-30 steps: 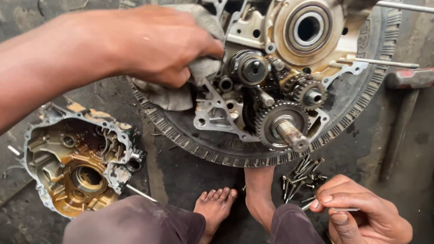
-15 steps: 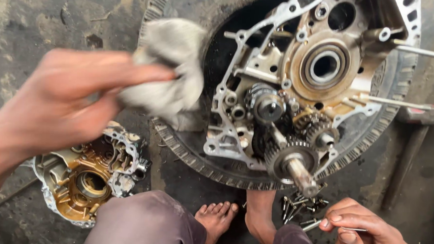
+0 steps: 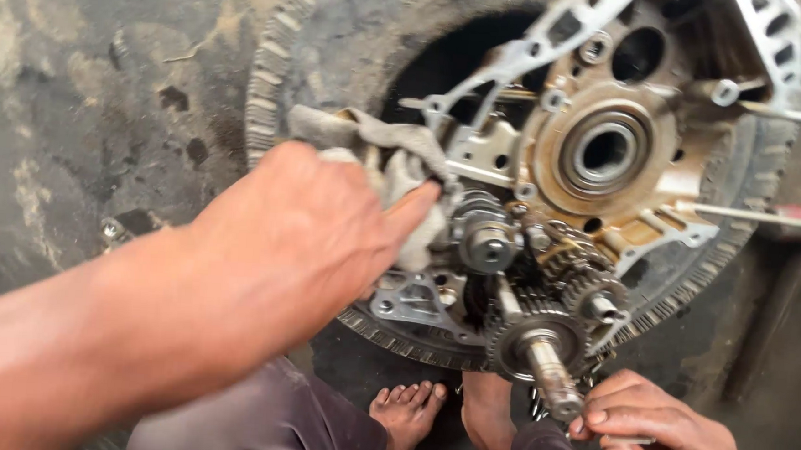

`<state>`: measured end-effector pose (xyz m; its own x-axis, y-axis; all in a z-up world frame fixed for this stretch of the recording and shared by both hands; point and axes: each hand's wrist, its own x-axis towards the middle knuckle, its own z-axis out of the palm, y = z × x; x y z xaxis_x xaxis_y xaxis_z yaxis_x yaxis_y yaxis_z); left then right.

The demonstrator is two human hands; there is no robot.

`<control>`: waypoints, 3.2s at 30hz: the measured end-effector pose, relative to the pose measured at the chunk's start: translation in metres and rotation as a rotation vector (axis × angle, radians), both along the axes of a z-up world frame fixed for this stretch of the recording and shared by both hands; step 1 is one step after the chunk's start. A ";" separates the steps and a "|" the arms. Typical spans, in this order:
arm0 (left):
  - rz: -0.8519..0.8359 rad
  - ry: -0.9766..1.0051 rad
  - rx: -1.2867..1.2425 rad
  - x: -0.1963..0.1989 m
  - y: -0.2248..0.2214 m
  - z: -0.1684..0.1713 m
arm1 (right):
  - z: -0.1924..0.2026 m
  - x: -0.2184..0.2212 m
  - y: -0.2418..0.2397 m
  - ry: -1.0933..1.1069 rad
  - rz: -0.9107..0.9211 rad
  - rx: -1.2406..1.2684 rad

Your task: The person scrapes the edges of an engine casing with a blade and wipes the internal gears and surfaces with a cloth.

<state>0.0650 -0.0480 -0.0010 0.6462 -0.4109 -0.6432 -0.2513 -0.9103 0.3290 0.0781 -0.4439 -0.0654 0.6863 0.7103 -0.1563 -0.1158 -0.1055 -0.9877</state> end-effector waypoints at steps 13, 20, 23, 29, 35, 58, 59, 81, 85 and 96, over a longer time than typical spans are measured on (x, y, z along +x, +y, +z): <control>-0.065 0.325 0.222 0.038 -0.011 -0.006 | 0.007 0.003 -0.019 0.032 -0.279 -0.008; 0.266 0.446 0.124 0.039 -0.008 -0.010 | 0.000 0.003 -0.036 0.056 -0.303 -0.019; 0.252 0.619 0.215 0.047 -0.006 -0.010 | 0.000 0.005 -0.037 0.047 -0.282 0.016; 0.154 0.310 0.096 0.037 0.006 -0.017 | -0.003 -0.003 -0.035 0.057 -0.290 0.001; -0.076 0.223 0.209 0.048 -0.004 -0.016 | 0.000 -0.006 -0.042 0.026 -0.270 -0.015; 0.991 -0.595 -0.689 -0.133 0.042 -0.007 | 0.029 -0.063 -0.024 -0.119 -0.380 -0.046; 0.992 -0.601 -0.691 -0.141 0.043 -0.011 | 0.026 -0.067 -0.025 -0.125 -0.378 -0.045; 1.412 -0.333 -1.073 -0.119 0.001 -0.036 | -0.042 -0.050 -0.050 -0.005 -0.767 -0.114; 1.120 -0.901 -1.143 -0.122 0.015 -0.037 | -0.042 -0.046 -0.051 -0.038 -0.730 -0.097; 1.428 -0.783 -0.925 -0.119 -0.011 0.013 | -0.038 -0.040 -0.047 -0.046 -0.716 -0.080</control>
<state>-0.0545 -0.0592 0.0117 0.7724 0.6350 0.0122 0.1216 -0.1667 0.9785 0.0379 -0.4912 -0.1030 0.9863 0.0718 -0.1484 -0.1417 -0.0915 -0.9857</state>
